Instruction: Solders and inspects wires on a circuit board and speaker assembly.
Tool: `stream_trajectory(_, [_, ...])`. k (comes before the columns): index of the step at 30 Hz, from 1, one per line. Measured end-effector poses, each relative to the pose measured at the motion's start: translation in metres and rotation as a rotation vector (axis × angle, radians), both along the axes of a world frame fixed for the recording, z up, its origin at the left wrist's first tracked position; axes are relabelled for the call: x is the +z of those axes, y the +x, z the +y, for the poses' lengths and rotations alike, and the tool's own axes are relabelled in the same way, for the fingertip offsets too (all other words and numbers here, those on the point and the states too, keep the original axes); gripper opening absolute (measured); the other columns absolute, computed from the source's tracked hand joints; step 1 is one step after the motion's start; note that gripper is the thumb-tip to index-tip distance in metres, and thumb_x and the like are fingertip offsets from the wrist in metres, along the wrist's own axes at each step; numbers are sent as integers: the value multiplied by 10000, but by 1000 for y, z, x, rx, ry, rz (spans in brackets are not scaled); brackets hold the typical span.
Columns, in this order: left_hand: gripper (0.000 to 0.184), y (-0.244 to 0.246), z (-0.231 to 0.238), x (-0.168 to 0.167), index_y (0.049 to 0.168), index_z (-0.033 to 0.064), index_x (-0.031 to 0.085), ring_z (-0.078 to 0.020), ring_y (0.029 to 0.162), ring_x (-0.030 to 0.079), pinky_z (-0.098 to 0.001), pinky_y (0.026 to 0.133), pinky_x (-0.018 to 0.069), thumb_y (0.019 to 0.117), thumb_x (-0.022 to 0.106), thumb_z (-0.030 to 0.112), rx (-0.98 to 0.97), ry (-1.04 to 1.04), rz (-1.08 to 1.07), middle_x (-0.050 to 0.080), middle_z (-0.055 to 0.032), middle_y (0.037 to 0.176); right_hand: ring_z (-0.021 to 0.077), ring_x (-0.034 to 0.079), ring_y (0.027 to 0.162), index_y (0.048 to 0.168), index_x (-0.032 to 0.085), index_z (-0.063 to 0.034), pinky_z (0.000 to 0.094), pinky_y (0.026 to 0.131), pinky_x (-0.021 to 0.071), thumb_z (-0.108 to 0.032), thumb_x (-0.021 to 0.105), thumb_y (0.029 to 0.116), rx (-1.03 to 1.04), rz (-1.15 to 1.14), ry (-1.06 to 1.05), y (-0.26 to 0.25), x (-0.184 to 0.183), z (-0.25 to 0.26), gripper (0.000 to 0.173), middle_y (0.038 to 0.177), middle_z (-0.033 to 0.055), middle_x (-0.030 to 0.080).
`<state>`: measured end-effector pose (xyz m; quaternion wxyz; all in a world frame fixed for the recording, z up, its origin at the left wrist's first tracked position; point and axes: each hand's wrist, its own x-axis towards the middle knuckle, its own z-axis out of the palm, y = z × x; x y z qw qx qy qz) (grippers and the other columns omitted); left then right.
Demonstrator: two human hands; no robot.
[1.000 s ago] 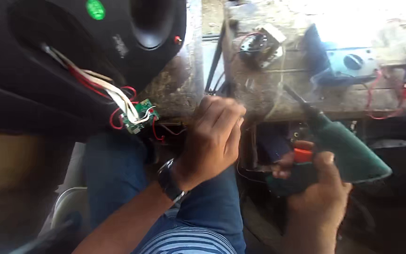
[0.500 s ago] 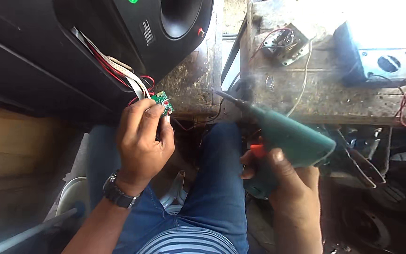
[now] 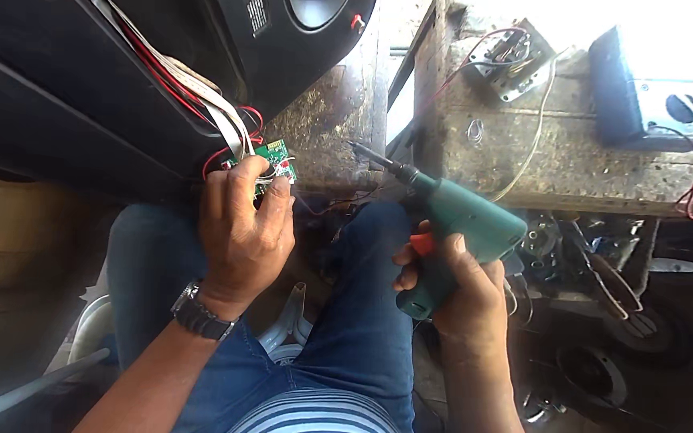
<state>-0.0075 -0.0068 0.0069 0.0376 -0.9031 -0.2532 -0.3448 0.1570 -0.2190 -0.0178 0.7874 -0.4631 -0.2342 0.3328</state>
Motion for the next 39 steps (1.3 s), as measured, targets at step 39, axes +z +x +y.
stream_trajectory(39, [310, -13, 16, 22, 1303, 16, 665, -340, 1058, 628, -437, 784, 518, 1030, 555, 114, -164, 87, 200, 623, -160, 1355, 272, 709, 607, 1151, 539, 62, 409, 550, 641, -246, 688, 987, -24, 336, -60, -21, -1, -19, 379, 839, 230, 682])
